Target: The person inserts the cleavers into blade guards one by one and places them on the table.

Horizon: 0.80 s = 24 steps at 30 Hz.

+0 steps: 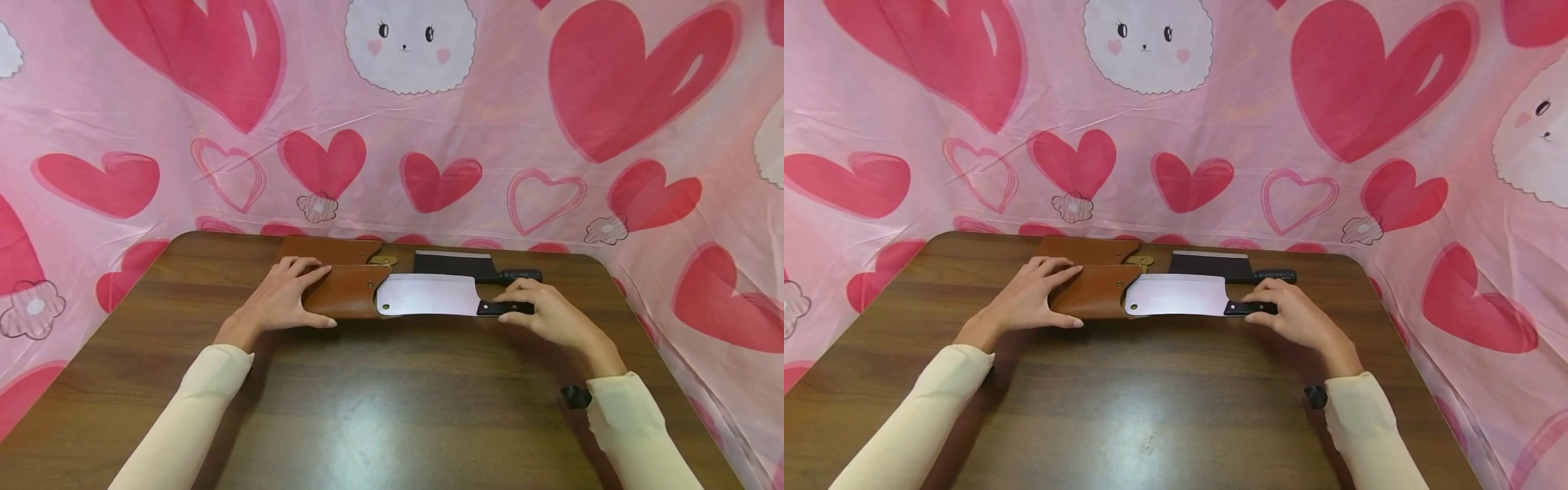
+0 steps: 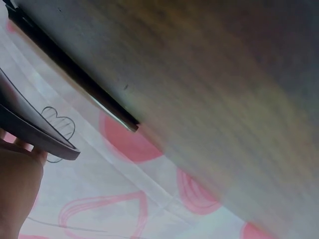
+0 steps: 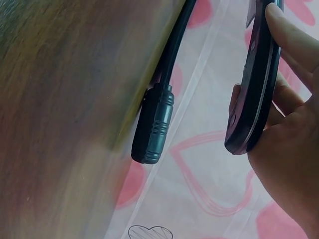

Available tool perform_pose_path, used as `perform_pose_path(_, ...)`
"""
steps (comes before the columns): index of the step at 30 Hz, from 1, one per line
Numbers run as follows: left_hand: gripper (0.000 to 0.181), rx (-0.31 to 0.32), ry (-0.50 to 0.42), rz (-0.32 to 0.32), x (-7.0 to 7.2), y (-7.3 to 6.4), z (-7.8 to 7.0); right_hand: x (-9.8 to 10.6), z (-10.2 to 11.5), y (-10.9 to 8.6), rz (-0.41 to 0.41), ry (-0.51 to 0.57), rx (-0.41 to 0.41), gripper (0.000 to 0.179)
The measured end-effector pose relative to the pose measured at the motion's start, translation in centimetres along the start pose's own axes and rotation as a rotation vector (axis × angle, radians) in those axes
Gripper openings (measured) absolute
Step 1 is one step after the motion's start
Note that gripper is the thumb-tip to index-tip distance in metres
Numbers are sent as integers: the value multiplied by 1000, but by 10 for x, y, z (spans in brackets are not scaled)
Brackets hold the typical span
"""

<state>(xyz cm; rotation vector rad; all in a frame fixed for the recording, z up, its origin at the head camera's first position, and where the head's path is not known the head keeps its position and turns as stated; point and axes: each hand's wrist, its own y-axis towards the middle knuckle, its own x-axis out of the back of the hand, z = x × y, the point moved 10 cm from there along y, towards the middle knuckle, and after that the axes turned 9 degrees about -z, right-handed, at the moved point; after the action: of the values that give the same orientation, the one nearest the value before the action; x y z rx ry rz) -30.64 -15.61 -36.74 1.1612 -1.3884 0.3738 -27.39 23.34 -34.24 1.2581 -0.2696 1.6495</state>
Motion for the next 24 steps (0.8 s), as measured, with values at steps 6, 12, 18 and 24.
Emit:
perform_pose_path(6,109,0,-3,-14,0,0,1,1,4,2,5,5,-3,26)
perform_pose_path(12,109,-5,-5,-27,1,2,0,0,8,5,-10,4,10,27)
perform_pose_path(18,109,-3,-6,-29,0,2,-1,-2,12,7,-18,3,19,26)
perform_pose_path(24,108,10,-7,-40,1,3,-1,-3,14,10,-6,7,10,27)
